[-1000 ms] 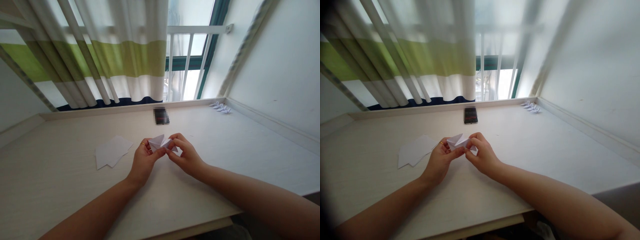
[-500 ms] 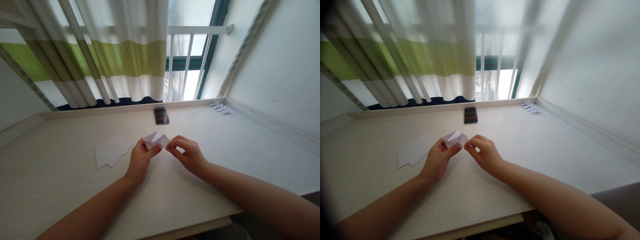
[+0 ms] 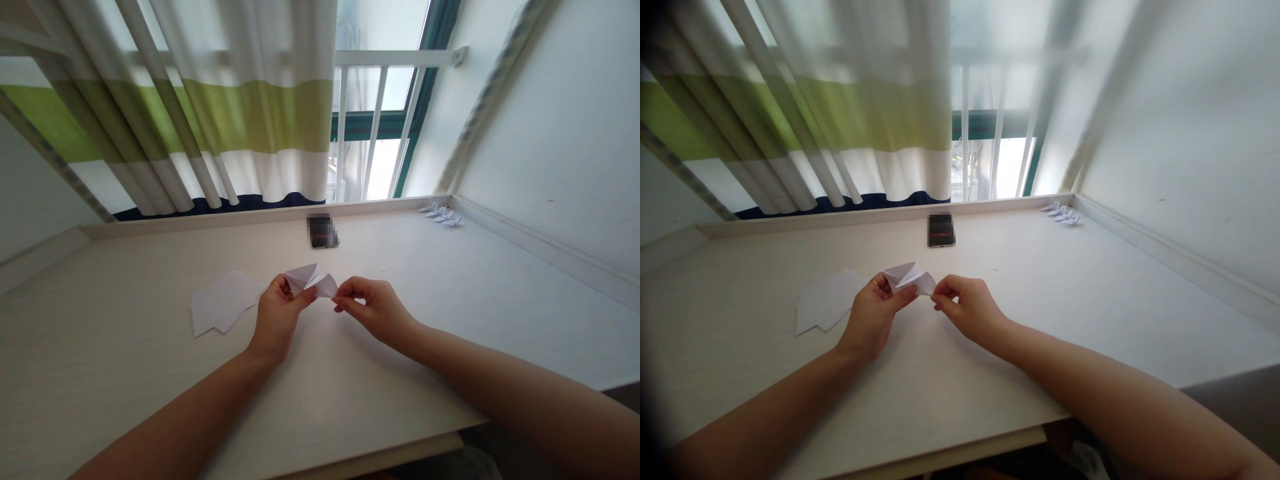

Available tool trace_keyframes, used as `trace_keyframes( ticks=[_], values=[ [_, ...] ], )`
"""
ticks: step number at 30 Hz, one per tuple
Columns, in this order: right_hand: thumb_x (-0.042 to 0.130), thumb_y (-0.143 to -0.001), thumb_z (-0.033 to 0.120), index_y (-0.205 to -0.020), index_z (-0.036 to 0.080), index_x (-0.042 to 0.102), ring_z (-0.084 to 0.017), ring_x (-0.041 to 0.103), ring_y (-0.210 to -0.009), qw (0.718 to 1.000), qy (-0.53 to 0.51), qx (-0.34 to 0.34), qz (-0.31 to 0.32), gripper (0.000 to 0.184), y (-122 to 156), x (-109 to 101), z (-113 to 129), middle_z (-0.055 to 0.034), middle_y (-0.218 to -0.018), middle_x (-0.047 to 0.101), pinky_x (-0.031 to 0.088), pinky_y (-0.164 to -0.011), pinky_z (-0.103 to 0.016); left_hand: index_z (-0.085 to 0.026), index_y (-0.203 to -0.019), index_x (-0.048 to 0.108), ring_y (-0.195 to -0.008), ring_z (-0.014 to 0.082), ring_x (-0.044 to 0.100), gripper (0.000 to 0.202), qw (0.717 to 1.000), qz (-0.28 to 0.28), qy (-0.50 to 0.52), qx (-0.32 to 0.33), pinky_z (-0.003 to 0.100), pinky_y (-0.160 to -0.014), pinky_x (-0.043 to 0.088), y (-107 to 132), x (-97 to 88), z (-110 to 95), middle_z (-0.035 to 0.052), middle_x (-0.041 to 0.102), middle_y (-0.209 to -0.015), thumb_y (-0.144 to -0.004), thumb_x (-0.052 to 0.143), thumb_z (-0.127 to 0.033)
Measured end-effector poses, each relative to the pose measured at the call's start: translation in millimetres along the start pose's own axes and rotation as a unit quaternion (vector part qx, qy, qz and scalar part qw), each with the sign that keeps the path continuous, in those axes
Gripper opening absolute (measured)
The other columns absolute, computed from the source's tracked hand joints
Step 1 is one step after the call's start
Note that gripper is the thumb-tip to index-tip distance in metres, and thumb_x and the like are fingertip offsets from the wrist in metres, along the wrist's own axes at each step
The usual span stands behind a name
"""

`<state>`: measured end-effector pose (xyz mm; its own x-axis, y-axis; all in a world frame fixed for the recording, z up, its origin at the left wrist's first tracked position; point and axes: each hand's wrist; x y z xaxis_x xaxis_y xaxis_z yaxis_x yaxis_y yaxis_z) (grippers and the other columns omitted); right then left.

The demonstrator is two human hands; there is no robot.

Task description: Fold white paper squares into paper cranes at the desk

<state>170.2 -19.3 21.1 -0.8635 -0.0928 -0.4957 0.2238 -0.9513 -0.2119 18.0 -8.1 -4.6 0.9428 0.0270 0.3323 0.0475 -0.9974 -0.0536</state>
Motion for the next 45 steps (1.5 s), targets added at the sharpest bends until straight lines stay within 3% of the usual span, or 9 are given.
trace_keyframes(
  ticks=[6, 13, 16, 20, 23, 28, 36, 45],
  values=[
    [0.057, -0.070, 0.020, -0.063, 0.017, 0.055, -0.013, 0.059, -0.059, 0.999, -0.026, 0.015, 0.023, 0.007, -1.3, 2.3, -3.4, -0.0003, -0.060, 0.062, 0.044, -0.060, -0.026, -0.014, -0.084, 0.056, -0.074, 0.0143, 0.058, 0.035, 1.000, -0.001, -0.017, 0.004, 0.030, -0.073, 0.043, 0.2, 0.2, -0.2, 0.0017, 0.063, -0.078, -0.055, 0.072, -0.023],
    [0.059, -0.066, 0.020, -0.064, 0.016, 0.056, -0.014, 0.055, -0.064, 1.000, -0.014, 0.010, -0.001, 0.006, -2.4, 1.2, -6.3, -0.0014, -0.065, 0.060, 0.043, -0.061, -0.028, -0.013, -0.085, 0.054, -0.074, 0.0138, 0.057, 0.037, 1.000, -0.008, -0.008, -0.001, 0.031, -0.074, 0.044, 0.7, 1.0, -0.2, 0.0013, 0.062, -0.079, -0.055, 0.072, -0.023],
    [0.060, -0.066, 0.021, -0.065, 0.015, 0.054, -0.013, 0.056, -0.062, 0.993, -0.100, 0.057, 0.007, 0.009, -3.9, 0.8, -5.5, -0.0012, -0.063, 0.060, 0.044, -0.061, -0.028, -0.014, -0.084, 0.054, -0.074, 0.0134, 0.057, 0.035, 1.000, -0.022, -0.012, 0.017, 0.031, -0.074, 0.044, -0.5, -0.1, -1.1, 0.0011, 0.062, -0.079, -0.056, 0.071, -0.023],
    [0.059, -0.069, 0.025, -0.066, 0.015, 0.051, -0.012, 0.059, -0.061, 0.966, -0.241, 0.093, 0.004, 0.013, -6.7, -1.1, -3.2, -0.0001, -0.063, 0.060, 0.045, -0.065, -0.030, -0.014, -0.082, 0.054, -0.074, 0.0139, 0.057, 0.032, 0.997, -0.040, -0.029, 0.054, 0.031, -0.074, 0.045, -0.9, -0.3, -3.8, 0.0015, 0.062, -0.079, -0.057, 0.070, -0.023],
    [0.057, -0.072, 0.031, -0.069, 0.014, 0.052, -0.011, 0.058, -0.056, 0.948, -0.291, 0.123, 0.033, 0.018, -8.4, -1.4, -3.7, -0.0011, -0.065, 0.061, 0.046, -0.064, -0.030, -0.014, -0.081, 0.053, -0.073, 0.0135, 0.057, 0.029, 0.996, -0.032, -0.042, 0.069, 0.029, -0.073, 0.045, 0.5, 0.3, -4.7, 0.0009, 0.062, -0.078, -0.058, 0.069, -0.023],
    [0.060, -0.069, 0.034, -0.060, 0.012, 0.056, -0.007, 0.051, -0.050, 0.950, -0.255, 0.147, 0.102, 0.024, -8.2, 1.6, -4.1, -0.0012, -0.059, 0.060, 0.041, -0.055, -0.023, -0.016, -0.079, 0.053, -0.072, 0.0136, 0.059, 0.027, 0.996, -0.007, -0.056, 0.062, 0.029, -0.072, 0.045, 3.0, 0.7, -3.5, 0.0002, 0.063, -0.076, -0.059, 0.069, -0.022],
    [0.062, -0.069, 0.029, -0.056, 0.012, 0.062, -0.006, 0.047, -0.044, 0.961, -0.196, 0.159, 0.117, 0.021, -8.6, -1.3, -3.0, -0.0002, -0.052, 0.060, 0.037, -0.051, -0.021, -0.015, -0.080, 0.052, -0.069, 0.0130, 0.059, 0.029, 0.998, 0.004, -0.049, 0.033, 0.028, -0.070, 0.044, 2.0, -0.6, -2.7, 0.0004, 0.064, -0.075, -0.057, 0.070, -0.021],
    [0.061, -0.067, 0.022, -0.053, 0.011, 0.061, -0.005, 0.047, -0.038, 0.950, -0.188, 0.200, 0.150, 0.018, -8.6, -1.9, -3.3, -0.0034, -0.056, 0.064, 0.038, -0.046, -0.020, -0.013, -0.080, 0.052, -0.067, 0.0126, 0.059, 0.034, 0.999, -0.007, -0.047, 0.008, 0.029, -0.069, 0.045, 2.2, 0.4, -6.0, 0.0010, 0.062, -0.075, -0.054, 0.072, -0.020]
  ],
)
Point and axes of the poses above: each hand's wrist, its own y-axis away from the middle knuckle, its own x-axis out of the palm, z = x × y
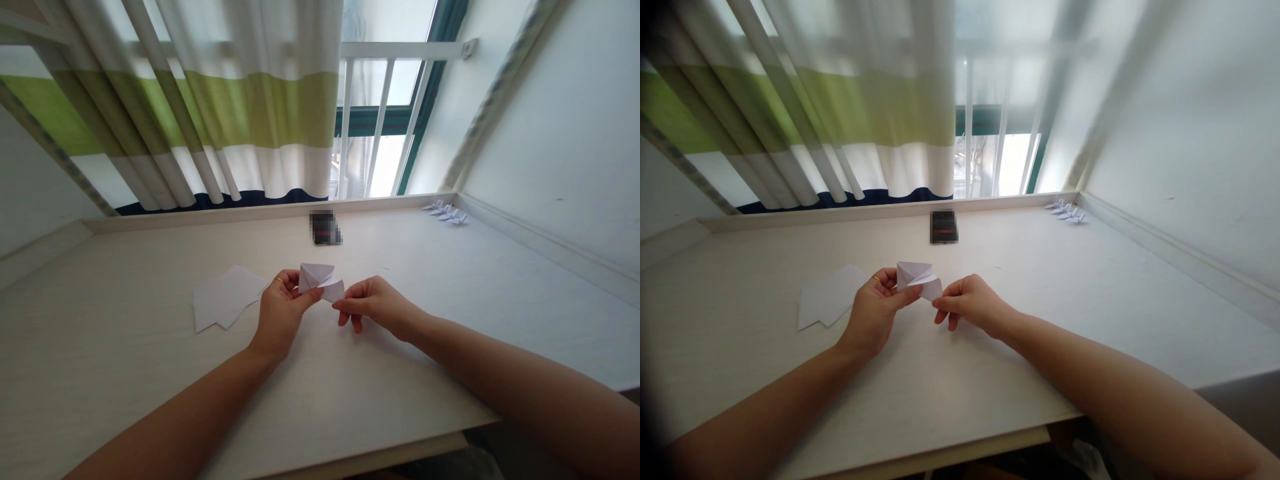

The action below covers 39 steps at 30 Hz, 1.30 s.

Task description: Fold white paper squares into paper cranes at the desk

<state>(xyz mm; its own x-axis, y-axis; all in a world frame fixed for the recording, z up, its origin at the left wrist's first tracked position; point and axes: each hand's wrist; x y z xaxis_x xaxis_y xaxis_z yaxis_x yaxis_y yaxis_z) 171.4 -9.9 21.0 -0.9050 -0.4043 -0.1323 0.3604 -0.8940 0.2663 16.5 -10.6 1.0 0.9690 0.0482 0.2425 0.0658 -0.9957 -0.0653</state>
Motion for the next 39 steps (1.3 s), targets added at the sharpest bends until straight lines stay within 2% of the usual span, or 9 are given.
trace_keyframes(
  ticks=[8, 13, 18, 22, 27, 31, 39],
  values=[
    [0.061, -0.065, 0.018, -0.058, 0.010, 0.063, -0.005, 0.047, -0.036, 0.999, 0.005, 0.033, 0.031, 0.011, -2.5, -3.4, -2.2, -0.0025, -0.053, 0.064, 0.038, -0.042, -0.018, -0.014, -0.082, 0.050, -0.065, 0.0110, 0.059, 0.034, 1.000, 0.006, 0.002, -0.025, 0.026, -0.068, 0.044, -0.5, -0.6, 0.8, -0.0004, 0.062, -0.074, -0.055, 0.071, -0.018],
    [0.061, -0.065, 0.020, -0.059, 0.009, 0.063, -0.005, 0.048, -0.037, 0.998, 0.000, 0.040, 0.054, 0.013, -2.5, -3.9, -3.4, -0.0038, -0.056, 0.065, 0.039, -0.043, -0.018, -0.014, -0.087, 0.048, -0.068, 0.0133, 0.060, 0.039, 0.993, 0.072, 0.020, -0.095, 0.028, -0.069, 0.045, 1.0, -0.1, 4.3, 0.0020, 0.064, -0.077, -0.056, 0.071, -0.019],
    [0.057, -0.071, 0.027, -0.069, 0.008, 0.064, -0.007, 0.051, -0.040, 0.994, -0.025, 0.035, 0.096, 0.021, -1.8, -5.9, -2.1, -0.0056, -0.060, 0.066, 0.043, -0.048, -0.021, -0.015, -0.085, 0.048, -0.065, 0.0118, 0.060, 0.038, 0.995, 0.058, 0.020, -0.084, 0.027, -0.067, 0.046, -1.5, -2.0, 4.6, -0.0002, 0.064, -0.074, -0.055, 0.071, -0.018],
    [0.058, -0.071, 0.031, -0.070, 0.008, 0.064, -0.006, 0.052, -0.042, 0.994, -0.022, 0.026, 0.103, 0.023, -3.0, -8.0, -2.6, -0.0049, -0.061, 0.065, 0.043, -0.048, -0.021, -0.015, -0.084, 0.048, -0.064, 0.0120, 0.061, 0.038, 0.995, 0.053, 0.010, -0.080, 0.027, -0.067, 0.047, -2.5, -3.3, 4.5, -0.0005, 0.064, -0.073, -0.054, 0.072, -0.017],
    [0.064, -0.065, 0.027, -0.065, 0.010, 0.064, -0.005, 0.049, -0.041, 0.995, -0.003, 0.030, 0.097, 0.017, -4.0, -8.0, -3.3, -0.0017, -0.057, 0.063, 0.039, -0.046, -0.019, -0.015, -0.086, 0.048, -0.065, 0.0132, 0.062, 0.039, 0.993, 0.078, 0.006, -0.087, 0.028, -0.067, 0.048, -0.6, -2.3, 4.6, 0.0007, 0.065, -0.075, -0.055, 0.071, -0.016],
    [0.066, -0.063, 0.025, -0.056, 0.011, 0.062, -0.004, 0.046, -0.038, 0.995, 0.017, 0.038, 0.091, 0.017, -4.1, -7.5, -3.1, -0.0007, -0.053, 0.062, 0.036, -0.043, -0.018, -0.015, -0.085, 0.049, -0.066, 0.0133, 0.061, 0.039, 0.993, 0.071, 0.009, -0.094, 0.028, -0.067, 0.048, -0.1, -1.5, 4.2, 0.0004, 0.065, -0.076, -0.054, 0.072, -0.015],
    [0.066, -0.062, 0.022, -0.056, 0.011, 0.061, -0.003, 0.045, -0.036, 0.993, -0.011, 0.048, 0.104, 0.014, -5.9, -8.9, -5.9, 0.0004, -0.049, 0.060, 0.034, -0.040, -0.018, -0.015, -0.084, 0.050, -0.066, 0.0124, 0.060, 0.039, 0.992, 0.070, 0.014, -0.100, 0.027, -0.066, 0.048, -0.6, -1.5, 5.4, -0.0001, 0.064, -0.073, -0.052, 0.073, -0.016]
  ],
)
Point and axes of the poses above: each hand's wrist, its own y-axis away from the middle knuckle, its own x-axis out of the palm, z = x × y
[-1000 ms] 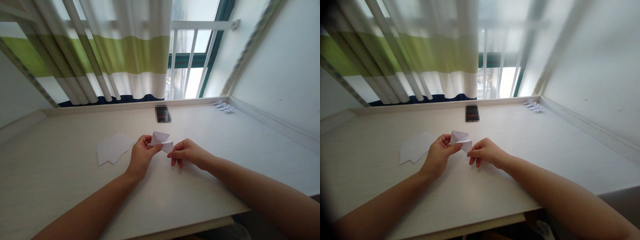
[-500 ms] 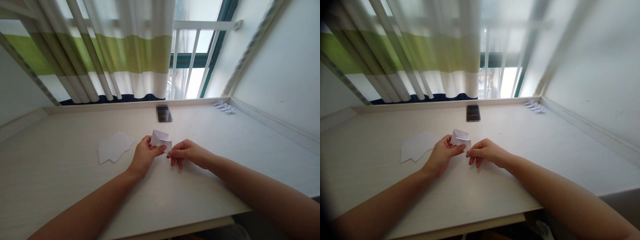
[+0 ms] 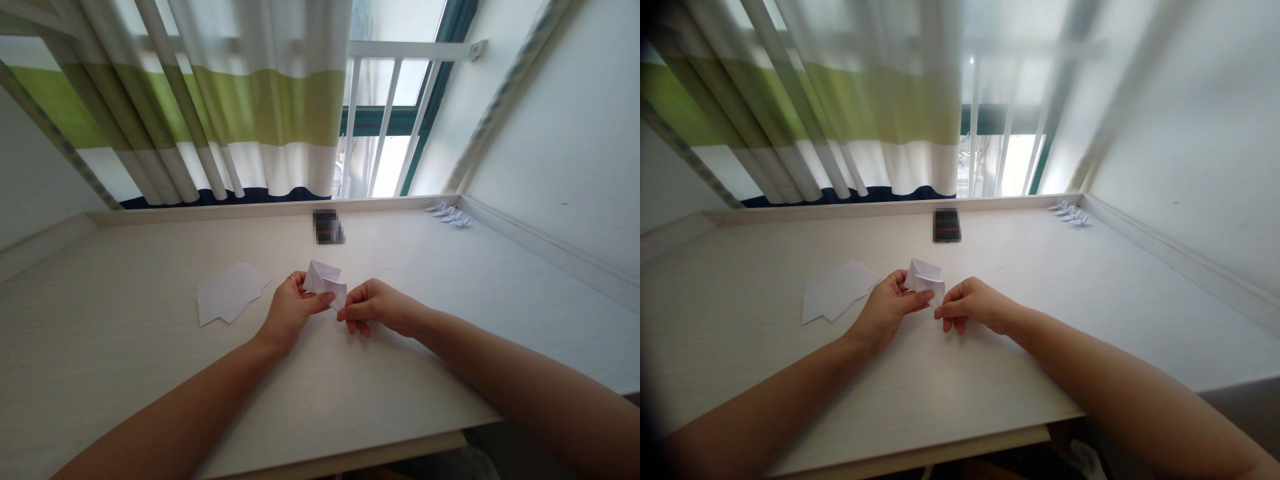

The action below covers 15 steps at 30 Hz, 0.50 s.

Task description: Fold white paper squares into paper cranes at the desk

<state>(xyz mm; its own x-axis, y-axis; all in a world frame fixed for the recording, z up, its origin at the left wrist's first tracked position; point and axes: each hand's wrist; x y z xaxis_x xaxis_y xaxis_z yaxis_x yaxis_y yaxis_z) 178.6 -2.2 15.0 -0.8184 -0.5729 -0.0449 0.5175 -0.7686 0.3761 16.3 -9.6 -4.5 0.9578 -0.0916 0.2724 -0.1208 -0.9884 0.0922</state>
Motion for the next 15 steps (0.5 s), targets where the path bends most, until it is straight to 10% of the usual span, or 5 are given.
trace_keyframes(
  ticks=[15],
  values=[
    [0.062, -0.059, 0.014, -0.049, 0.011, 0.056, -0.005, 0.048, -0.034, 0.999, -0.013, 0.045, 0.005, 0.012, 4.1, 4.0, 4.7, 0.0001, -0.044, 0.060, 0.037, -0.036, -0.015, -0.015, -0.082, 0.050, -0.063, 0.0121, 0.059, 0.041, 1.000, -0.002, -0.011, 0.013, 0.026, -0.063, 0.047, -1.7, 0.2, -3.1, -0.0009, 0.063, -0.071, -0.050, 0.074, -0.015]
  ],
)
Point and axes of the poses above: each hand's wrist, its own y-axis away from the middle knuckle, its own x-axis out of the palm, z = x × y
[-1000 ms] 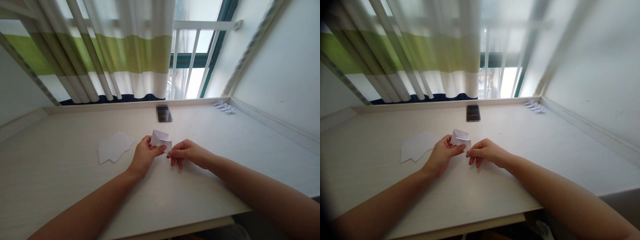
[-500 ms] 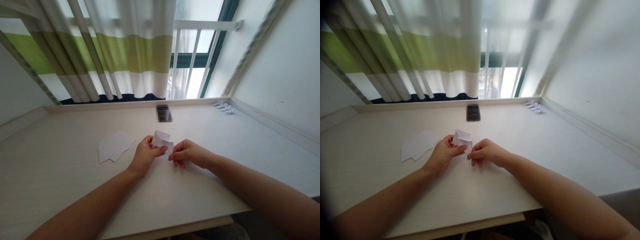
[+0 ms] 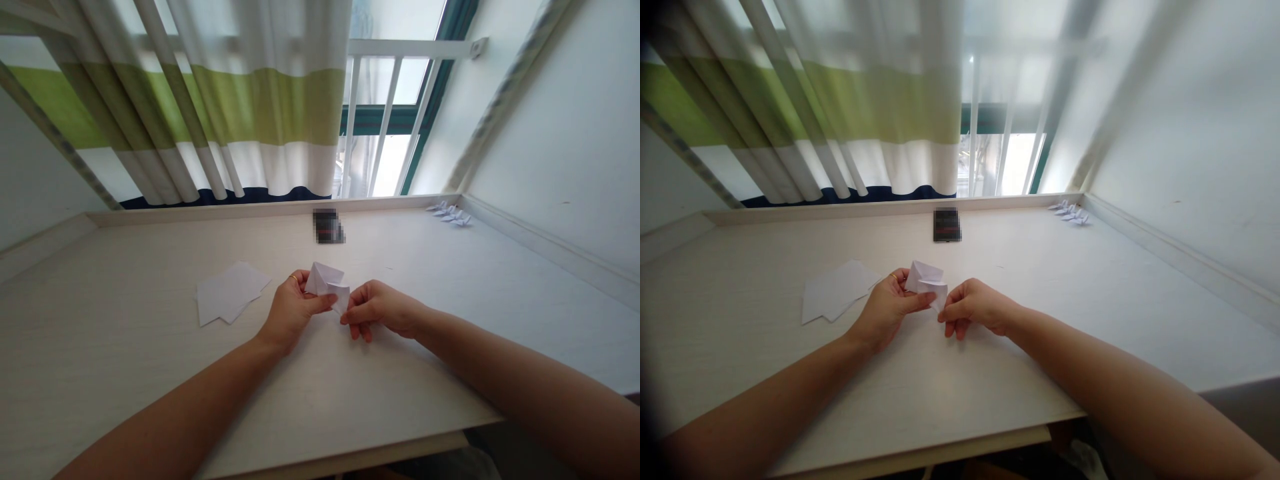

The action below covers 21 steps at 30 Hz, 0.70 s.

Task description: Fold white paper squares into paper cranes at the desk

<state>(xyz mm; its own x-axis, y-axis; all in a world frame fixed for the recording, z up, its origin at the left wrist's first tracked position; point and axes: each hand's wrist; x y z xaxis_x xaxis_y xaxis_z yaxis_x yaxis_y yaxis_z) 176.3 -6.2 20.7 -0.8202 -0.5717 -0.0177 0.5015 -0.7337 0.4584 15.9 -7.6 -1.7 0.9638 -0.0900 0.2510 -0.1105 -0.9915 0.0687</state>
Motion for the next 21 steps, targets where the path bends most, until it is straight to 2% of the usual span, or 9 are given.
trace_keyframes(
  ticks=[5, 13, 21],
  values=[
    [0.061, -0.059, 0.015, -0.056, 0.011, 0.059, -0.005, 0.049, -0.034, 1.000, 0.006, 0.009, 0.010, 0.006, 1.2, -1.7, 0.4, 0.0004, -0.045, 0.060, 0.039, -0.037, -0.015, -0.015, -0.080, 0.049, -0.063, 0.0100, 0.058, 0.039, 0.999, -0.029, 0.001, 0.023, 0.024, -0.064, 0.046, -4.8, -6.8, -2.1, -0.0027, 0.062, -0.071, -0.050, 0.074, -0.015],
    [0.060, -0.068, 0.026, -0.071, 0.009, 0.061, -0.005, 0.051, -0.040, 0.999, -0.028, -0.019, 0.036, 0.017, -3.4, -5.4, -3.5, -0.0037, -0.061, 0.065, 0.042, -0.043, -0.017, -0.014, -0.083, 0.049, -0.064, 0.0120, 0.060, 0.041, 1.000, 0.001, 0.008, 0.016, 0.026, -0.065, 0.046, -0.1, -3.2, -1.3, -0.0003, 0.064, -0.073, -0.051, 0.073, -0.014],
    [0.064, -0.065, 0.022, -0.058, 0.009, 0.057, -0.003, 0.049, -0.038, 0.998, -0.037, -0.038, 0.029, 0.016, -3.9, -0.5, -4.9, -0.0014, -0.054, 0.062, 0.037, -0.039, -0.014, -0.014, -0.084, 0.050, -0.067, 0.0135, 0.061, 0.041, 1.000, 0.024, 0.007, -0.007, 0.027, -0.066, 0.047, 4.2, 0.5, -2.0, 0.0009, 0.065, -0.074, -0.051, 0.073, -0.015]
  ],
)
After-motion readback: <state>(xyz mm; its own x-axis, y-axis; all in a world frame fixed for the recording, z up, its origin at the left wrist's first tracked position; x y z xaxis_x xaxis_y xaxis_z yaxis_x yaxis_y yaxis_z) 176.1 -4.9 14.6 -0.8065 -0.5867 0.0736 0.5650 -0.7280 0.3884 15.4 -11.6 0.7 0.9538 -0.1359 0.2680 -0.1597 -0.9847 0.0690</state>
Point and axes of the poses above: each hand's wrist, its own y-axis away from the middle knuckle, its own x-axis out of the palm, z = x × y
